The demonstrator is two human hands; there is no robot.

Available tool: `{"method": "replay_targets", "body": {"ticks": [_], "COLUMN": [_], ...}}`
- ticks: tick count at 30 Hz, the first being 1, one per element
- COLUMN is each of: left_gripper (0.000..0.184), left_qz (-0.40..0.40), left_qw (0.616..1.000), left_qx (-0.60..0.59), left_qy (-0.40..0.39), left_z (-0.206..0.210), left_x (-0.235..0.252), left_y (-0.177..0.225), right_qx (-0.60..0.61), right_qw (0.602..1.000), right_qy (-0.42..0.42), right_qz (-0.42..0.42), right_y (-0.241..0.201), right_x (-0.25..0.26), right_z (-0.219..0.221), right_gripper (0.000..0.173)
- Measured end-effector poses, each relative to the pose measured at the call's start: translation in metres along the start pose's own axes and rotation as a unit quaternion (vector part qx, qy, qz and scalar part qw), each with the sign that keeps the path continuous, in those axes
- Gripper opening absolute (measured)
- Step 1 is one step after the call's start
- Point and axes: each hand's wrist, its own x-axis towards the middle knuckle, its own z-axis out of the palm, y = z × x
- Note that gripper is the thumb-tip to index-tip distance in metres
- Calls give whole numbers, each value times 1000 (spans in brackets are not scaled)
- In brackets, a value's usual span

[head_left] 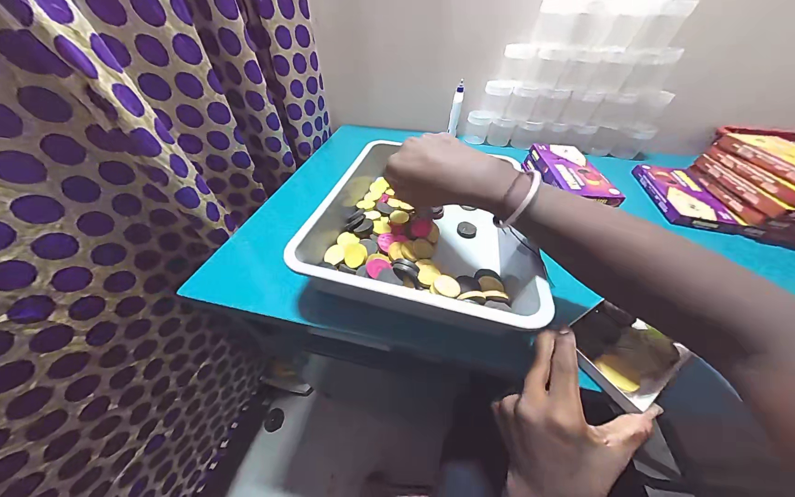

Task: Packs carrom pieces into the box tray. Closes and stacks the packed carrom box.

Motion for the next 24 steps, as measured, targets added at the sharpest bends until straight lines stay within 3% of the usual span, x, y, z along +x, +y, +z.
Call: {"method": "replay_targets", "body": {"ticks": [2, 6, 9, 14, 19, 22, 24], "left_gripper": [85, 85, 83, 83, 82, 83, 83], "left_qz": [1, -6, 3, 5, 7, 10, 1], "left_qw": [1000, 1000, 1000, 1000, 1000, 1000, 1000], "left_qx": [-8, -1, 0, -2, 18, 14, 8], "left_qy": [-4, -6, -1, 12, 21, 21, 21], "left_z": [0, -2, -3, 3, 3, 2, 1], "left_x": [0, 1, 0, 0, -1, 2, 2], "left_y": [-1, 0, 0, -1, -2, -3, -3], "right_qx": [41, 111, 151, 216, 277, 311, 331], "right_qw": [998, 990, 984, 969, 959, 947, 931], "right_qy": [-3, -34, -48, 37, -8, 76, 156], "right_qz": [-41, -85, -85, -113, -59, -23, 3], "right_y": [12, 27, 30, 34, 18, 23, 24], "right_x": [24, 69, 65, 57, 46, 31, 1], "right_z": [20, 63, 65, 72, 55, 38, 18], "right_gripper": [8, 22, 28, 19, 24, 29, 24]}}
